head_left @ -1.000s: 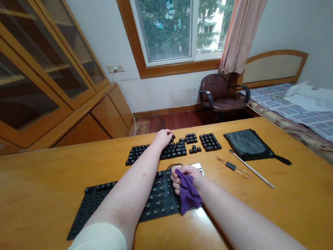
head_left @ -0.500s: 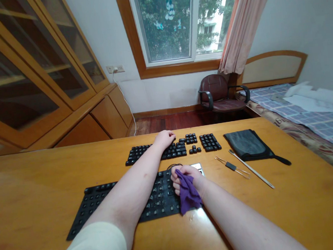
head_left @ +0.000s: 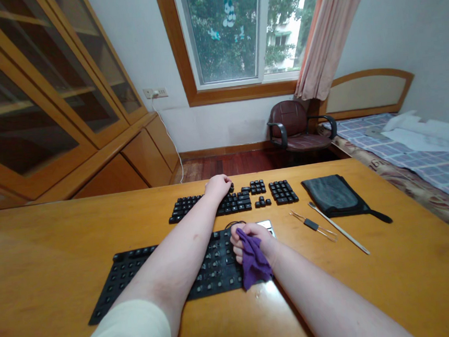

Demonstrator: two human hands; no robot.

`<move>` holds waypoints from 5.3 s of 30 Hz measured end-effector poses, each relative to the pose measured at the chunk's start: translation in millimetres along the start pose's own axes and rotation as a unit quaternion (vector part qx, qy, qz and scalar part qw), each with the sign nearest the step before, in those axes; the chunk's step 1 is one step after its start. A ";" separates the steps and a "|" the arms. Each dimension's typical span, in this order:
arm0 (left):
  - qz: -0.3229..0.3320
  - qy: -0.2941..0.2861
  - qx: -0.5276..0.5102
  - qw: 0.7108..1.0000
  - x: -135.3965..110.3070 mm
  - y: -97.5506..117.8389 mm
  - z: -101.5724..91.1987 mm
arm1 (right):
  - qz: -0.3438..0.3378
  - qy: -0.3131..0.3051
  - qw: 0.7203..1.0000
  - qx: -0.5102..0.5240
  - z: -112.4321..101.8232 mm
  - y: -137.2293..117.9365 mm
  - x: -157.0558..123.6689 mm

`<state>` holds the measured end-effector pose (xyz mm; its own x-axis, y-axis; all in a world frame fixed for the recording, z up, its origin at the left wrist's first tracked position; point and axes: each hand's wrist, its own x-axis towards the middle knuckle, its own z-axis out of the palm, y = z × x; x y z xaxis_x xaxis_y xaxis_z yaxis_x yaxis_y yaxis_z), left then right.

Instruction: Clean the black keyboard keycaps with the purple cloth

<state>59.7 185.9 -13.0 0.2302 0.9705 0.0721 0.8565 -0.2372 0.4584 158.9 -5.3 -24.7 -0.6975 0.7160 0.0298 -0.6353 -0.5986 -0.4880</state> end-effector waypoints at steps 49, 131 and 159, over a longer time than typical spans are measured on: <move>0.083 -0.084 0.004 0.993 -10.5 -3.6 -16.7 | 0.001 -0.002 1.000 -0.017 -1.9 0.1 1.1; 0.146 -0.103 0.125 0.976 34.5 68.4 8.5 | -0.009 -0.015 1.000 0.001 -2.4 -0.4 1.7; 0.152 -0.099 0.094 0.979 32.0 53.5 3.1 | -0.006 0.002 1.000 -0.015 -3.2 -0.1 2.7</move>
<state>114.3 204.1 11.0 0.5576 0.8301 -0.0022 0.7996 -0.5364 0.2701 158.2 -2.1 -27.4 -0.6888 0.7243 0.0321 -0.6333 -0.5795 -0.5129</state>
